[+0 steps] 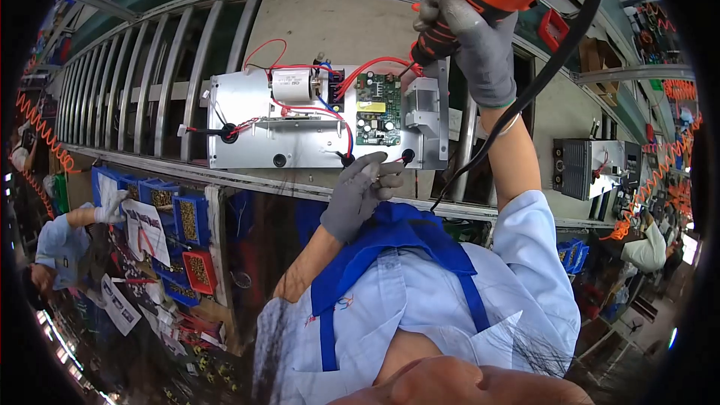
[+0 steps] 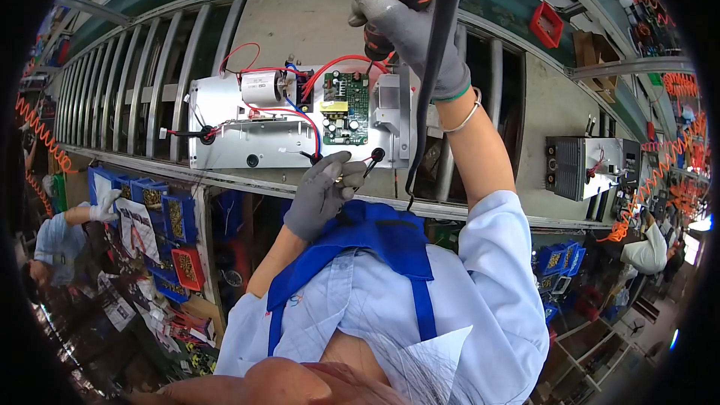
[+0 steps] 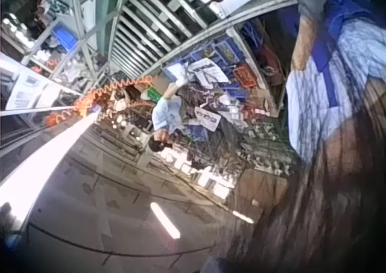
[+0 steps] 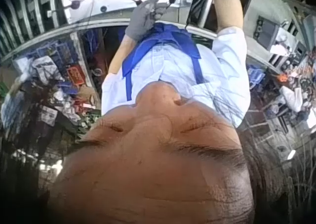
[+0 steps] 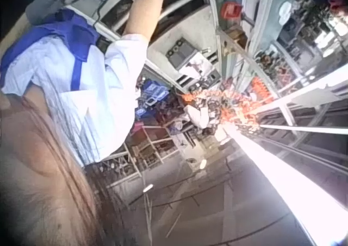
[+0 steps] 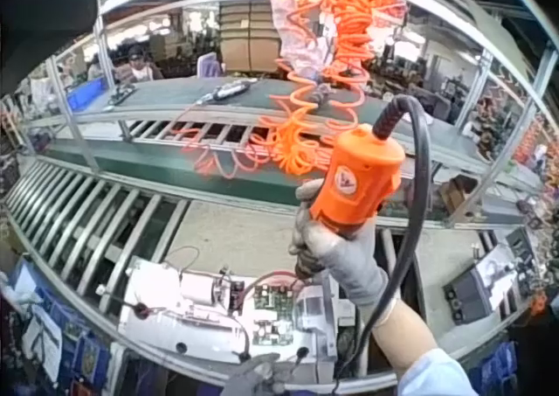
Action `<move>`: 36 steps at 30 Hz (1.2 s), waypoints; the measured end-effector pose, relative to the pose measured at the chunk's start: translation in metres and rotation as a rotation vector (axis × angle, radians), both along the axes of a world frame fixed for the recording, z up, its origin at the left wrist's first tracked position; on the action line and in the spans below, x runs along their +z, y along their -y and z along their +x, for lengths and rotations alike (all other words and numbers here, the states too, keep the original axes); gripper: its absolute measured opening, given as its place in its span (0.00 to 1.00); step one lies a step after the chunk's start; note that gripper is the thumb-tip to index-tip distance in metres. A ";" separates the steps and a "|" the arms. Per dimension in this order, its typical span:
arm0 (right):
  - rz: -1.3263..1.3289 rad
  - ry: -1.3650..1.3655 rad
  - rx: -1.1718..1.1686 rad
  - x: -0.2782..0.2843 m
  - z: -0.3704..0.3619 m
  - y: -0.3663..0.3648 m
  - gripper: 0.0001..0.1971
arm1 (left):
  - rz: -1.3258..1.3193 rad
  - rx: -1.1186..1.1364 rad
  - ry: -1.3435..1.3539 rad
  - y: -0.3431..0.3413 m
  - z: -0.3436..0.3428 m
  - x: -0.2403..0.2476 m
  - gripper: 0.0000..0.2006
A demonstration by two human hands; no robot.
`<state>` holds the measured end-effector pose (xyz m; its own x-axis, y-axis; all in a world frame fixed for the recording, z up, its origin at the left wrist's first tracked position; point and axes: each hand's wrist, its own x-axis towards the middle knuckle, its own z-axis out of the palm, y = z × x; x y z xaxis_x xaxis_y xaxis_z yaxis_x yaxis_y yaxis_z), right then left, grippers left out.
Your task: The person assembles an electronic component by connecting wires to a circuit board and securing it into an electronic housing with screws using a power screwdriver.
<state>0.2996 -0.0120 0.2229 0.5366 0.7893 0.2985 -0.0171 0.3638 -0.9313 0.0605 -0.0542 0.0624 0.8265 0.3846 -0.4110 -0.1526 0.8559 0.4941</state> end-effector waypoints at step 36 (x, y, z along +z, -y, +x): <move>0.697 -0.064 0.613 0.044 -0.020 0.131 0.32 | -0.293 0.138 0.249 0.005 -0.001 0.025 0.15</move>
<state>0.2799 -0.1432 0.2670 0.1170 0.5934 0.7963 -0.4350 0.7514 -0.4961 0.0596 -0.0594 0.0869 0.8632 0.3956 -0.3137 -0.3604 0.9179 0.1659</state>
